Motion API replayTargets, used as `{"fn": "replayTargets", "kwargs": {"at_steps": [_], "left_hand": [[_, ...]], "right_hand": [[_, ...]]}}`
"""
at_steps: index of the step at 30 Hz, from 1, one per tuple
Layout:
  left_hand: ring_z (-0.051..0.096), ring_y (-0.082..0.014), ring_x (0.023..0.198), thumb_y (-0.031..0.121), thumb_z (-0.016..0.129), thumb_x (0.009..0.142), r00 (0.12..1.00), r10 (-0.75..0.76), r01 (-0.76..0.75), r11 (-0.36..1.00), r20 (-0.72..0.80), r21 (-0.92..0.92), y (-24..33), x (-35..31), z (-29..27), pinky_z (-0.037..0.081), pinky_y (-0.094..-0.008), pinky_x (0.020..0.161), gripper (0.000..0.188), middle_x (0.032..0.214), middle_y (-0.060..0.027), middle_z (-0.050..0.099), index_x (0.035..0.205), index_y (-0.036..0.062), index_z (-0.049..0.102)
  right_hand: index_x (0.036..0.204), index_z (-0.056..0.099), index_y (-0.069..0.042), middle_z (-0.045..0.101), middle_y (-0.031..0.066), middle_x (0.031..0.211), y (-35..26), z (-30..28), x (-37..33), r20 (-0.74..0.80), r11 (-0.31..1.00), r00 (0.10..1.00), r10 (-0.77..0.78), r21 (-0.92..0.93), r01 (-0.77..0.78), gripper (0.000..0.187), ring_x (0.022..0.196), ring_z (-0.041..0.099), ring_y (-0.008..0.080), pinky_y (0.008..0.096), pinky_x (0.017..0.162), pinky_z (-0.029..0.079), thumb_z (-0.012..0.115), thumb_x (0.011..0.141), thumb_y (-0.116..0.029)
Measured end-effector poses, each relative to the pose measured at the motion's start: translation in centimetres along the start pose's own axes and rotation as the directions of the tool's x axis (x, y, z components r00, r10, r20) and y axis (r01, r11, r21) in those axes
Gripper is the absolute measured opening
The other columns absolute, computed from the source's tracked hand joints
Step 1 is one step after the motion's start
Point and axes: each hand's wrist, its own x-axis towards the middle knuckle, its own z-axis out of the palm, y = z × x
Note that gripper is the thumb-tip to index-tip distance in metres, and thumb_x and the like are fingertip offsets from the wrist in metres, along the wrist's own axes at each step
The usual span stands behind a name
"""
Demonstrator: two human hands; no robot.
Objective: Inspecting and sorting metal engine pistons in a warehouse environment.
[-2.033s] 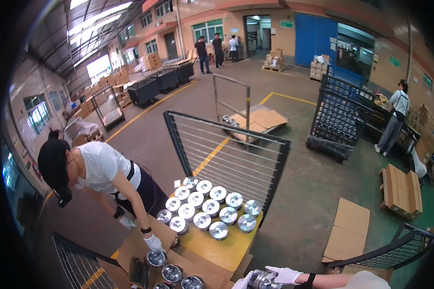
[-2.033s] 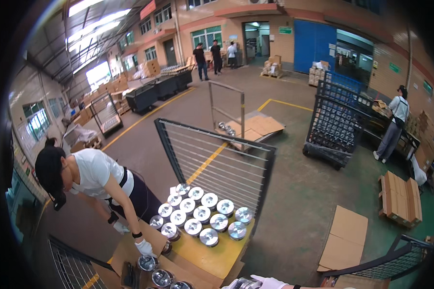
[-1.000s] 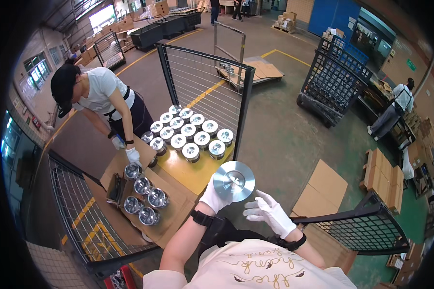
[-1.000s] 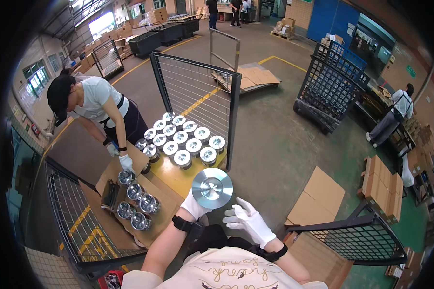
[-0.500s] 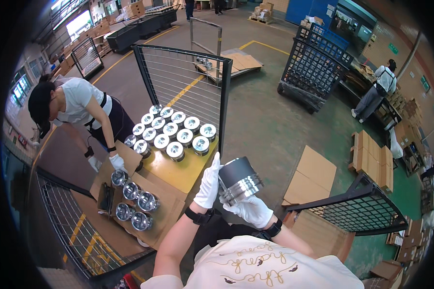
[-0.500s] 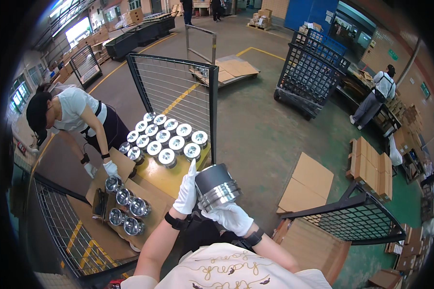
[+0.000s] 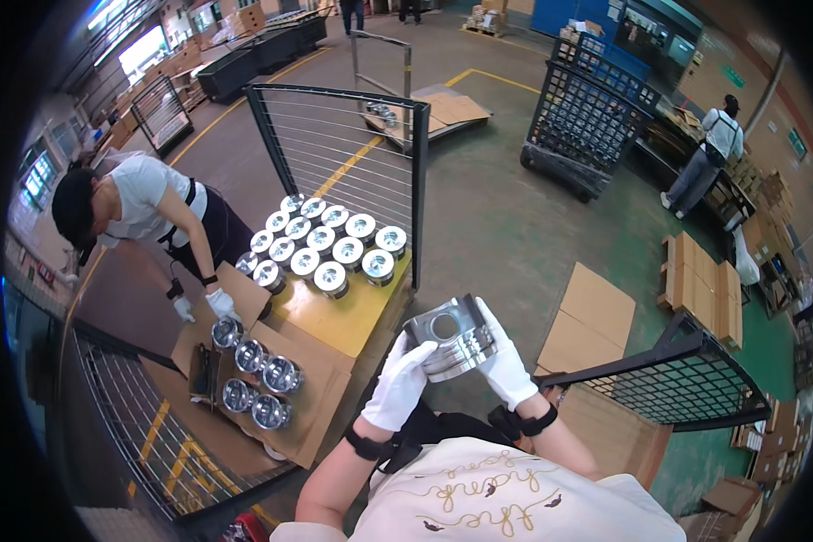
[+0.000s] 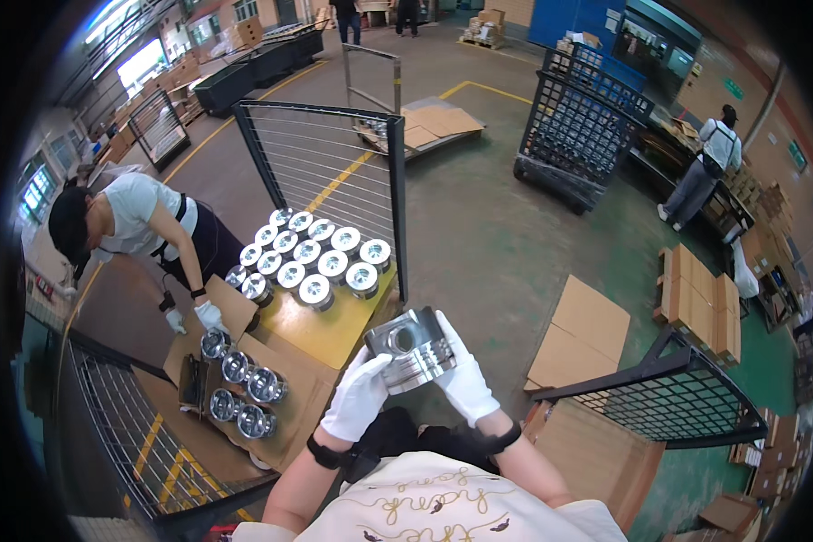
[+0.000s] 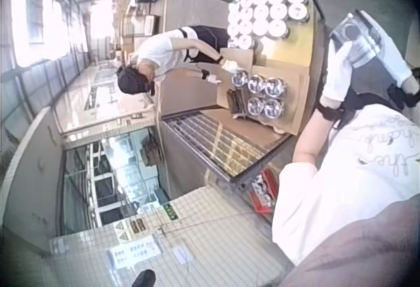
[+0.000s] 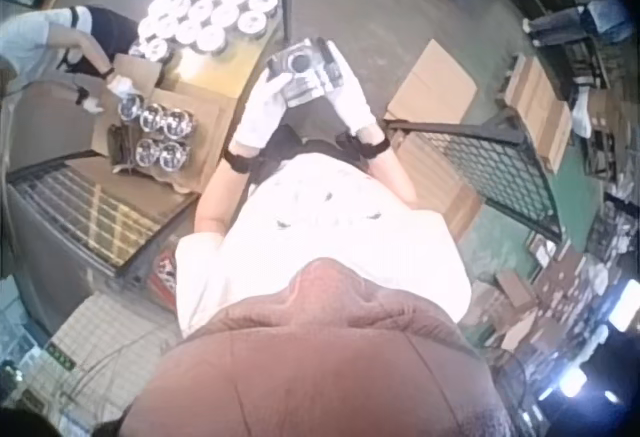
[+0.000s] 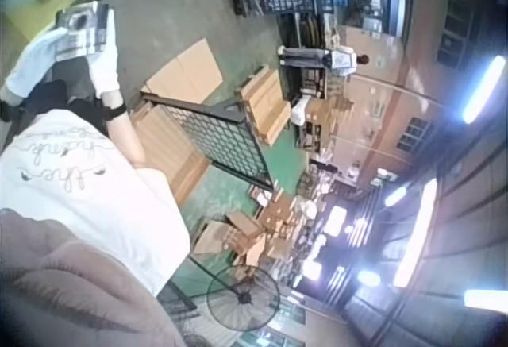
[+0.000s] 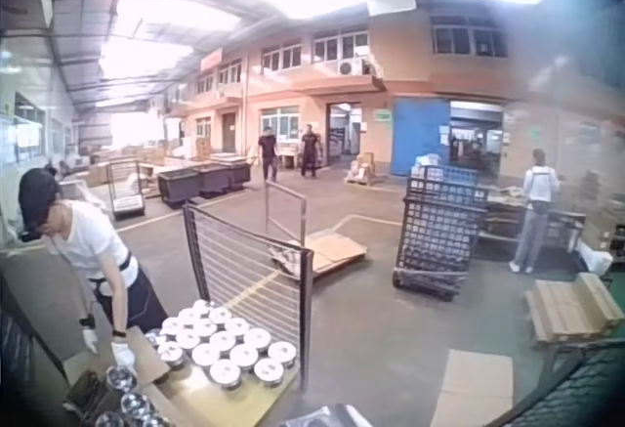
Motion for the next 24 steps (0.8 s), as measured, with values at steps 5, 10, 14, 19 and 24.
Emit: {"fn": "replayTargets", "kwargs": {"at_steps": [5, 10, 14, 19, 24], "left_hand": [[0.062, -0.0236, 0.109, 0.03, 0.05, 0.097, 0.993, -0.042, 0.009, 0.962, -0.114, -0.274, -3.3, 0.1, -4.3, 0.051, -0.042, 0.097, 0.036, 0.123, -0.0081, 0.061, 0.126, 0.0083, 0.054], [0.056, -0.0329, 0.12, 0.051, 0.042, 0.097, 1.0, 0.001, 0.004, 0.964, 0.022, -0.268, -3.4, 0.9, -5.2, 0.045, -0.0508, 0.103, 0.06, 0.133, -0.0155, 0.055, 0.137, 0.0066, 0.046], [0.057, -0.0341, 0.119, 0.051, 0.041, 0.098, 0.999, 0.029, -0.019, 0.95, 0.027, -0.312, -2.8, 0.9, -5.6, 0.046, -0.0525, 0.101, 0.059, 0.132, -0.0159, 0.055, 0.137, 0.0064, 0.046], [0.059, -0.0233, 0.115, 0.024, 0.058, 0.092, 0.985, 0.029, -0.08, 0.949, -0.168, -0.306, -2.0, 0.2, -4.6, 0.05, -0.041, 0.098, 0.051, 0.127, -0.012, 0.058, 0.138, 0.0047, 0.044], [0.052, -0.027, 0.124, 0.016, 0.088, 0.064, 0.805, 0.579, -0.433, 0.424, 0.129, 0.795, 0.6, -1.4, 2.2, 0.042, -0.0388, 0.105, 0.107, 0.136, -0.0186, 0.047, 0.146, -0.0009, 0.022]], "right_hand": [[0.146, 0.037, -0.007, 0.057, 0.0169, 0.122, -2.5, 3.1, -2.2, 0.134, 0.462, 0.88, -0.456, -0.809, 0.363, 0.093, 0.108, 0.055, 0.036, 0.0411, 0.092, 0.046, 0.076, 0.062, 0.001], [0.145, 0.037, -0.005, 0.056, 0.0162, 0.124, -3.9, 4.6, -3.1, 0.164, 0.437, 0.844, -0.511, -0.795, 0.42, 0.096, 0.108, 0.053, 0.0354, 0.0421, 0.091, 0.045, 0.074, 0.058, 0.005], [0.149, 0.031, -0.006, 0.052, 0.0179, 0.13, -2.2, 4.2, -2.9, 0.143, 0.624, 0.866, -0.48, -0.638, 0.451, 0.092, 0.117, 0.051, 0.0351, 0.0413, 0.098, 0.044, 0.073, 0.067, 0.0], [0.15, 0.028, -0.008, 0.043, 0.0143, 0.146, 3.4, 3.1, -2.7, 0.075, 0.939, 0.997, -0.006, 0.342, -0.02, 0.067, 0.131, 0.045, 0.0288, 0.0413, 0.109, 0.038, 0.061, 0.094, -0.021], [0.141, 0.043, -0.009, 0.049, 0.0088, 0.141, -1.5, 3.5, -0.5, 0.291, 0.957, 0.931, -0.222, 0.248, 0.151, 0.06, 0.128, 0.048, 0.0234, 0.0412, 0.108, 0.039, 0.03, 0.102, -0.053]]}}
